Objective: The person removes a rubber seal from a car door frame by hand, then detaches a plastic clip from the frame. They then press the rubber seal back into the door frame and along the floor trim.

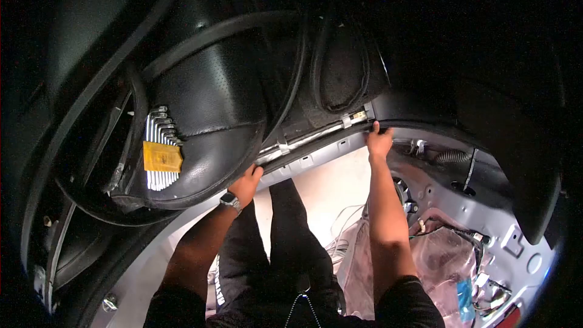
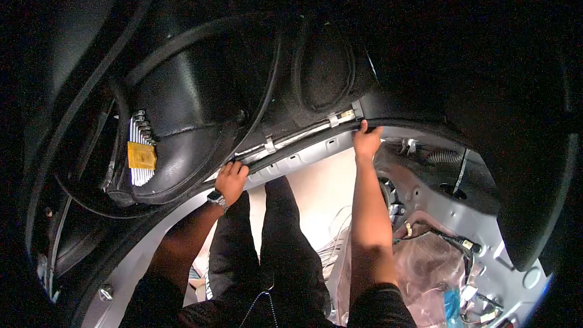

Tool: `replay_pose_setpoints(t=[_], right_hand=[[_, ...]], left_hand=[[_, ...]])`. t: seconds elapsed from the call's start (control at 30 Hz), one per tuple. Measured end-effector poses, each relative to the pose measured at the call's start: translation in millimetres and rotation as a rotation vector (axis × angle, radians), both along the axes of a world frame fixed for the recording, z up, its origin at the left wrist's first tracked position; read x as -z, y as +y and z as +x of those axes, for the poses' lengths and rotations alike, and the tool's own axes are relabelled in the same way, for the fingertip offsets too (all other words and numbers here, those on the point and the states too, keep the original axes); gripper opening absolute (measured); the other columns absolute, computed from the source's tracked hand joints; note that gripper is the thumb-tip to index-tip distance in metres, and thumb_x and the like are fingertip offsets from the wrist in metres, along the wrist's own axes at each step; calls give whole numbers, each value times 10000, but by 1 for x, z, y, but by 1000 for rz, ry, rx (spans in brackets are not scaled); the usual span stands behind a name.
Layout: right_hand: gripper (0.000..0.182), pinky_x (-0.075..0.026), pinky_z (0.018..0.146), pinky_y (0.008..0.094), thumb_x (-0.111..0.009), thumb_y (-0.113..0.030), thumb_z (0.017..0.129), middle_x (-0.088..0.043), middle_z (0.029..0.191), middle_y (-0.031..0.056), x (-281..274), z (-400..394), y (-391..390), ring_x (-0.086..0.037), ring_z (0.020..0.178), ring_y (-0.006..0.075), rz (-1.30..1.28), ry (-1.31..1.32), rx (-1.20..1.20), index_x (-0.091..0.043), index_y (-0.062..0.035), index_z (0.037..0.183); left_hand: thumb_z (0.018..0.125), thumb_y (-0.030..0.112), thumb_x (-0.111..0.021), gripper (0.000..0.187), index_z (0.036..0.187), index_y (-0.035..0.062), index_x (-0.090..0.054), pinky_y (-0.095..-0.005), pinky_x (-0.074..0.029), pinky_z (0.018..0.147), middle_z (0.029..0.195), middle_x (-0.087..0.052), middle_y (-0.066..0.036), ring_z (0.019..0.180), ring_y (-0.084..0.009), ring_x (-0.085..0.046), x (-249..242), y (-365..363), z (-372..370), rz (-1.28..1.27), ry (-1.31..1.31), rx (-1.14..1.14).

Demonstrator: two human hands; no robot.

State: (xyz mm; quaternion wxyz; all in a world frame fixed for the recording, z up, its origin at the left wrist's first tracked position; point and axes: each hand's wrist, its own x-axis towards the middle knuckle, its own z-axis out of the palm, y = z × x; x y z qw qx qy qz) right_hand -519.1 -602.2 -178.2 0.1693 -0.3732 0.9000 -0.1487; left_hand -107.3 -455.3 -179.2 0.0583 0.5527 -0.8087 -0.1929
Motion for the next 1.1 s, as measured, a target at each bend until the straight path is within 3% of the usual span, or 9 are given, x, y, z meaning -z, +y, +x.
replay_pose_setpoints(t=[0.17,0.4,0.47,0.63,0.7,0.77,0.93,1.03,1.1], right_hand=[[475,-603,692,395,-652,-262,1016,-677,1085,206,5,3,-7,-734,820,287,-159,-581,405,-403,-61,1366],[749,-593,548,338,-826,-480,862,-667,938,148,0,75,25,-749,751,273,211,-885,271,-341,-89,1278],[719,-596,520,321,-833,-462,860,-682,892,136,18,78,36,-741,686,254,126,-820,240,-394,-59,1262],[491,-563,470,323,-823,-389,892,-677,807,99,16,57,18,-705,625,202,318,-758,173,-530,-62,1112],[413,-554,551,327,-797,-373,924,-663,802,80,4,72,26,-662,639,190,308,-655,200,-570,-53,1051],[394,-520,685,330,-782,-366,941,-636,798,59,40,58,44,-603,715,191,-306,-347,-245,-587,-33,1024],[453,-389,1070,561,-716,-331,933,-597,1350,235,-38,204,93,-547,1247,438,-211,-138,-1420,-650,-17,1253],[503,-324,1138,597,-690,-379,948,-537,1450,211,-19,248,119,-481,1343,436,-12,-183,-1640,-628,-48,1322],[567,-274,1175,603,-605,-460,987,-495,1524,179,-14,277,116,-434,1410,397,318,-222,-1781,-586,-73,1401]], left_hand=[[861,67,-588,184,1042,102,-586,-413,-592,653,922,-687,-120,840,-318,-723,11,6,-3,-5,1,-91],[1030,244,-556,311,1213,32,-691,-489,-476,997,1176,-718,-174,1153,-368,-633,36,33,-11,75,463,-756],[1031,256,-553,318,1221,34,-681,-468,-485,990,1222,-702,-163,1142,-371,-632,30,58,7,411,349,-658],[974,198,-580,326,1274,96,-659,-519,-474,997,1207,-690,-161,1149,-354,-638,-13,97,48,240,37,-191],[931,194,-628,327,1245,114,-674,-508,-477,975,1145,-705,-115,1117,-328,-642,-38,105,57,371,104,-354],[835,123,-674,364,1198,111,-669,-445,-473,918,1161,-669,-78,1086,-296,-628,-29,128,62,260,110,-457],[872,184,-689,287,1146,101,-699,-467,-459,939,1149,-692,-92,1112,-316,-612,-46,117,74,184,68,-638],[950,230,-620,298,1191,74,-702,-484,-456,1028,1163,-714,-145,1126,-356,-644,-42,88,82,415,3,-618],[928,204,-598,360,1247,58,-675,-524,-367,1113,1310,-648,-163,1297,-341,-542,9,89,86,-74,-105,-586]])
